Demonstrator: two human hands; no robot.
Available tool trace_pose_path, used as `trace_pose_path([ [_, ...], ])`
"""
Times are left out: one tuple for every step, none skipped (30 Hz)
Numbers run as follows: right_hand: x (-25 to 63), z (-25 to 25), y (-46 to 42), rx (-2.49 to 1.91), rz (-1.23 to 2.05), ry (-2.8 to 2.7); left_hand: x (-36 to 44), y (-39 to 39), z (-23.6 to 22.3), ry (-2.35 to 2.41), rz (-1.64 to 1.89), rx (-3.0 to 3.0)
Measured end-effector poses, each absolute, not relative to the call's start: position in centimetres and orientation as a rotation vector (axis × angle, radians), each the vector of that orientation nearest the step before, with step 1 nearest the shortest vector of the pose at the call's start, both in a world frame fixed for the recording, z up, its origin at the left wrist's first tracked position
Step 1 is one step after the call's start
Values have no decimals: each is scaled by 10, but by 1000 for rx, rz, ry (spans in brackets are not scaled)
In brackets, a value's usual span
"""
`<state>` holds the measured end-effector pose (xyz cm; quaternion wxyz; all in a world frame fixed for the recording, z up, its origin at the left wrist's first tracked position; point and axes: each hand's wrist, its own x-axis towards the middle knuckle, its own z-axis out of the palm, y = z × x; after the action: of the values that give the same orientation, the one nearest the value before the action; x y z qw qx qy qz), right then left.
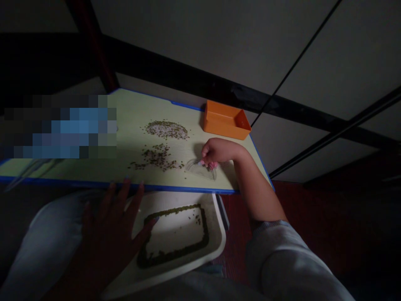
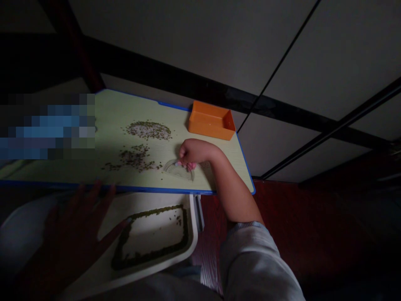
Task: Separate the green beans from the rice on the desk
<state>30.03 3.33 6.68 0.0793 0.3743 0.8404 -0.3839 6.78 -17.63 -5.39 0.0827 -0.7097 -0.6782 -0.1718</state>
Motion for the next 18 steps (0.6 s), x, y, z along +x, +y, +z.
trace_pose_path([
  [300, 66, 33, 1107, -1154, 2522, 68, -176, -54, -2034, -514, -2115],
  [299, 65, 33, 1093, -1155, 2534, 68, -176, -54, -2046, -509, -2112],
  [299, 64, 33, 1078, -1154, 2549, 69, -176, -54, -2056, -501, -2112],
  [298, 64, 33, 1064, -1149, 2563, 69, -176, -54, -2062, -496, -2109],
  [298, 63, 33, 1054, -1143, 2576, 69, -176, -54, -2064, -488, -2109],
  [297, 62, 32, 1045, -1137, 2587, 68, -176, -54, -2063, -482, -2111],
  [296, 61, 32, 1041, -1130, 2598, 68, -176, -54, -2057, -481, -2110],
  [295, 61, 32, 1042, -1123, 2607, 68, -176, -54, -2051, -484, -2109],
  [295, 60, 31, 1045, -1112, 2618, 68, -176, -54, -2045, -486, -2112],
  [294, 60, 31, 1051, -1098, 2628, 68, -176, -53, -2044, -484, -2116],
  [293, 60, 31, 1053, -1085, 2635, 68, -176, -53, -2042, -485, -2119],
  [293, 60, 31, 1055, -1073, 2636, 68, -176, -53, -2042, -491, -2114],
  [293, 60, 31, 1058, -1062, 2630, 68, -176, -52, -2043, -493, -2113],
  [293, 60, 31, 1064, -1051, 2619, 68, -176, -52, -2042, -496, -2113],
  [293, 60, 31, 1072, -1040, 2607, 69, -176, -52, -2043, -501, -2110],
  [293, 60, 31, 1082, -1030, 2595, 69, -175, -51, -2038, -499, -2116],
  [293, 60, 31, 1092, -1020, 2587, 69, -175, -51, -2038, -499, -2118],
  [294, 60, 32, 1102, -1011, 2580, 69, -175, -51, -2041, -498, -2120],
])
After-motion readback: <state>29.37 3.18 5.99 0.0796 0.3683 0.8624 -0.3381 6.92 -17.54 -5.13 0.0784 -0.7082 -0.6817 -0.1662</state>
